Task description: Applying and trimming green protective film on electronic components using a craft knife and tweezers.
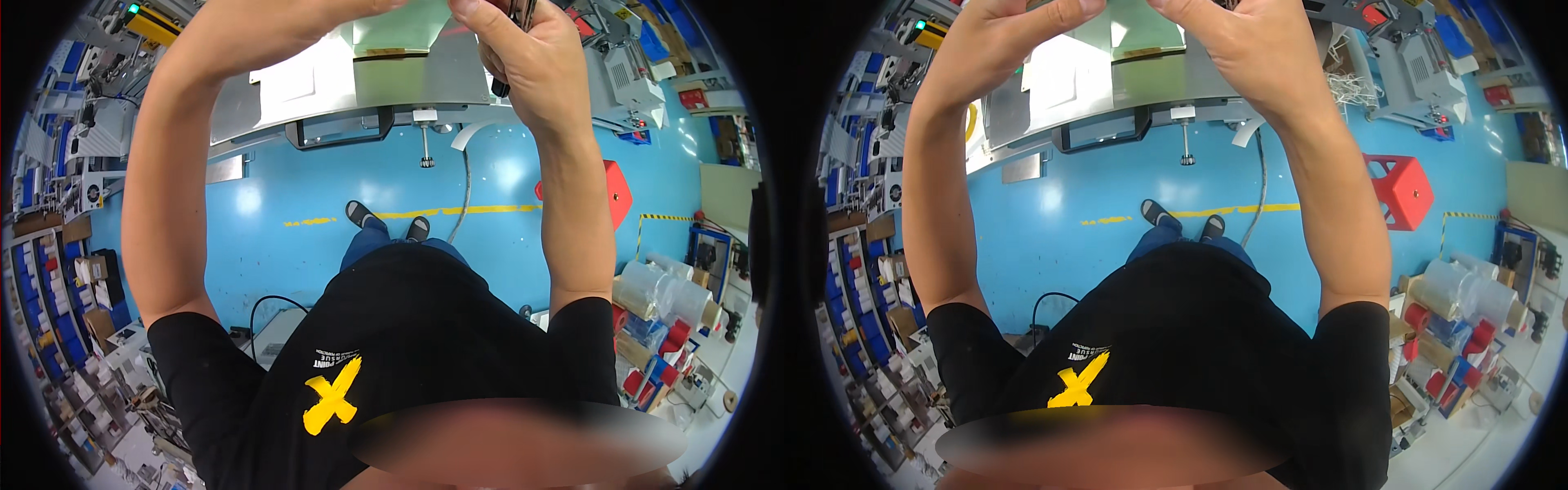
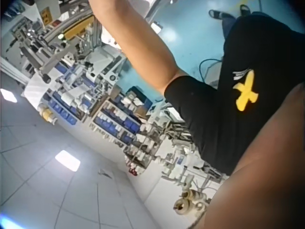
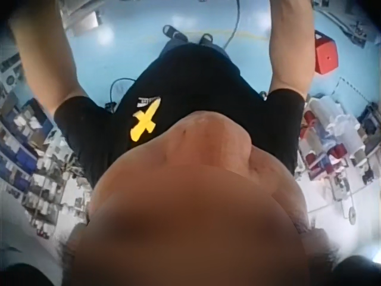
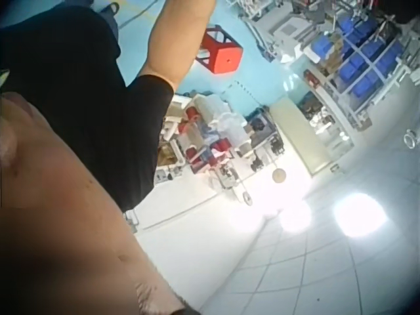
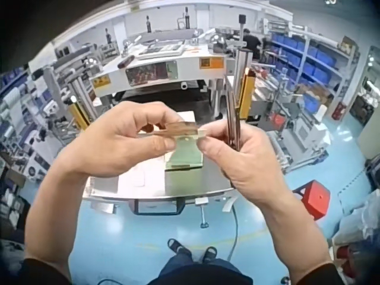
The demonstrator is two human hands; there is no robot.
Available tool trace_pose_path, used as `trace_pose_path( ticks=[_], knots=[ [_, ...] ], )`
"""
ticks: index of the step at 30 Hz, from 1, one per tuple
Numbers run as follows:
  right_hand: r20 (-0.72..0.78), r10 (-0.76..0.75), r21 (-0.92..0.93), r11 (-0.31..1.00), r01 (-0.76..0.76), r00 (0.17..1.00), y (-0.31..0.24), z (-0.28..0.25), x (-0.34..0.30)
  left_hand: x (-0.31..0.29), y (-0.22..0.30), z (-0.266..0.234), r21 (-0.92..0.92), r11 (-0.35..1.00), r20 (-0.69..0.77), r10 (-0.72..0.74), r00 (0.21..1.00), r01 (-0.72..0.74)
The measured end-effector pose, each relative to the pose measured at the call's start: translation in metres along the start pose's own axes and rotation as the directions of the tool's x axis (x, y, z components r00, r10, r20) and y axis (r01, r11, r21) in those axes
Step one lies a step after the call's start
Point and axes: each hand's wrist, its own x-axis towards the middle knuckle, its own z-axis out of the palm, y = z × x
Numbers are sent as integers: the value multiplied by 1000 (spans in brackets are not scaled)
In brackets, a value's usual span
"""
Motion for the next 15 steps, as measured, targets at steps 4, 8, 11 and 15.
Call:
trace_pose_path(
  ticks=[4, 8, 11, 15],
  knots=[
    [12, -29, 14, 999, 29, 1000, 6, 2, -12, 4, -41, 23, -192, 894, -82, 396, 915, -404],
    [50, -69, -39, 997, 71, 996, 20, -2, -40, 1, -70, 64, -83, 483, -348, 805, 480, -872],
    [92, -142, -13, 990, 144, 986, 39, -8, -62, -55, -23, 57, 437, 838, 4, 361, 932, -326],
    [211, 20, -129, 992, 7, 977, 54, -8, -94, -80, -46, 103, 486, 807, -134, 447, 884, -335]
  ],
)
